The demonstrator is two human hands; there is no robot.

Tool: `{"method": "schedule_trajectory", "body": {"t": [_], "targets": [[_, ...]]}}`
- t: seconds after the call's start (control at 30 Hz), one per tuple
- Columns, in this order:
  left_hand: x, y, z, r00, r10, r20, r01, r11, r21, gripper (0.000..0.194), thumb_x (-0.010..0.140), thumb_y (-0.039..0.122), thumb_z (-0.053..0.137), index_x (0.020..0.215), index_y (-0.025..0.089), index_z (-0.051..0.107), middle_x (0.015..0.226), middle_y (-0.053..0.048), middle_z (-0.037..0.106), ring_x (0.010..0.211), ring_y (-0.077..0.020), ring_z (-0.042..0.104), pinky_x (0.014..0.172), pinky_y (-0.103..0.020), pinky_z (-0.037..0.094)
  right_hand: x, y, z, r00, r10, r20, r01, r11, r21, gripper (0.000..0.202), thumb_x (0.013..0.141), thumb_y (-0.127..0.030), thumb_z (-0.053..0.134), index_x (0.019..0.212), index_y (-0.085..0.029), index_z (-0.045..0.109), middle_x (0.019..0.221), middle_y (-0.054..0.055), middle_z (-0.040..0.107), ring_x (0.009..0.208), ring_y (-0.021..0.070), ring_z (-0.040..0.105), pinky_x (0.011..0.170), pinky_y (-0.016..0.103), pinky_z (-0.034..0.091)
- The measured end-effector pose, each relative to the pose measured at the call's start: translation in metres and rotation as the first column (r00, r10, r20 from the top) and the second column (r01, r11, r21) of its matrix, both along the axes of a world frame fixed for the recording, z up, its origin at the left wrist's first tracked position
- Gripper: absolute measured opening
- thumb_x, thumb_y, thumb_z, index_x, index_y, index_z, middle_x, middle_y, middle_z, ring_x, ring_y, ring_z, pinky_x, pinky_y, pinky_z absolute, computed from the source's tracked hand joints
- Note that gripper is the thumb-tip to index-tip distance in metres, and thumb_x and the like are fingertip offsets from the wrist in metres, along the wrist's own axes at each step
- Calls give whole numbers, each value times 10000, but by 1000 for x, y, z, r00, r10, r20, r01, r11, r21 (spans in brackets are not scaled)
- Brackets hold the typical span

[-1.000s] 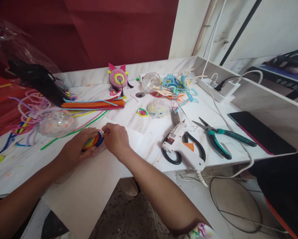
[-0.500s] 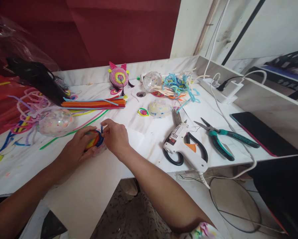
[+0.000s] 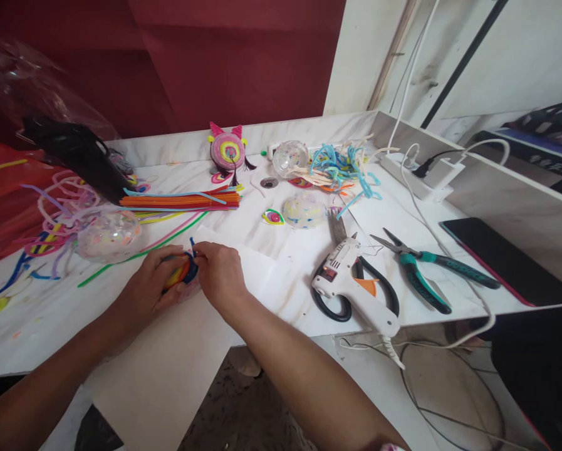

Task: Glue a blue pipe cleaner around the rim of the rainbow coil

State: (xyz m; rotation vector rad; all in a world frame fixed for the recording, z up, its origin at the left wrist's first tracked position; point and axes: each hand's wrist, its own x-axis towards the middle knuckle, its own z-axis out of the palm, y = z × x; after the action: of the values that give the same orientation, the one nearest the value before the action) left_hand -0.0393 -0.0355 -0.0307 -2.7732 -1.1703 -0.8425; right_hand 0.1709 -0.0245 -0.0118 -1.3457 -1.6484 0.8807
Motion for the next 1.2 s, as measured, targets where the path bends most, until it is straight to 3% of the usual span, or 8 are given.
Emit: {"method": "schedule_trajectory", "body": {"t": [0.33, 0.47, 0.7, 0.9, 1.03, 1.2], "targets": [[-3, 1, 0, 999, 39, -15, -41, 996, -80, 339, 1111, 389, 530, 1416, 280, 629, 1532, -141, 635, 1437, -368, 626, 1209, -584, 602, 2, 6, -6, 998, 18, -61, -16, 999, 33, 385, 916, 45, 709, 1006, -271, 909, 1115, 33, 897, 1033, 216, 834, 984, 346, 635], [-2, 1, -3, 999, 33, 11, -33, 999, -42, 329, 1119, 363, 505, 1406, 275, 639, 1531, -146, 636, 1458, -374, 619, 1213, -587, 600, 2, 7, -8, 998, 62, -12, -61, 993, 102, 400, 939, 56, 673, 1005, -263, 905, 1095, 32, 883, 1055, 206, 830, 975, 320, 623], [0, 1, -6, 999, 16, 33, -17, 1000, 5, 327, 1110, 359, 531, 1395, 259, 654, 1462, -161, 667, 1434, -388, 631, 1201, -630, 600, 5, 9, -6, 983, 152, 99, -166, 974, 156, 404, 994, 46, 620, 1081, -225, 907, 1124, 78, 884, 1060, 215, 828, 973, 318, 622], [0, 1, -1, 998, 21, 51, -19, 1000, -24, 362, 1107, 378, 551, 1422, 249, 672, 1433, -171, 698, 1398, -393, 658, 1191, -617, 613, 5, 10, -1, 988, 113, 109, -127, 983, 134, 429, 1007, 30, 643, 1252, -242, 868, 1171, 64, 901, 1116, 225, 830, 1063, 347, 617], [-2, 4, -3, 1000, -8, 24, 8, 1000, 12, 345, 1122, 337, 525, 1437, 269, 648, 1442, -157, 684, 1387, -373, 661, 1178, -599, 622, 9, 10, 4, 961, 157, 230, -188, 975, 119, 446, 1011, 32, 640, 1305, -239, 840, 1144, 65, 898, 1136, 238, 824, 1044, 346, 607], [-7, 8, -6, 997, -64, 33, 62, 996, 56, 383, 1118, 326, 555, 1494, 290, 618, 1467, -122, 668, 1380, -347, 659, 1171, -544, 620, 18, 9, 12, 863, 237, 447, -336, 929, 154, 380, 1045, -15, 636, 1307, -230, 809, 1060, 71, 862, 983, 226, 783, 855, 305, 551]]}}
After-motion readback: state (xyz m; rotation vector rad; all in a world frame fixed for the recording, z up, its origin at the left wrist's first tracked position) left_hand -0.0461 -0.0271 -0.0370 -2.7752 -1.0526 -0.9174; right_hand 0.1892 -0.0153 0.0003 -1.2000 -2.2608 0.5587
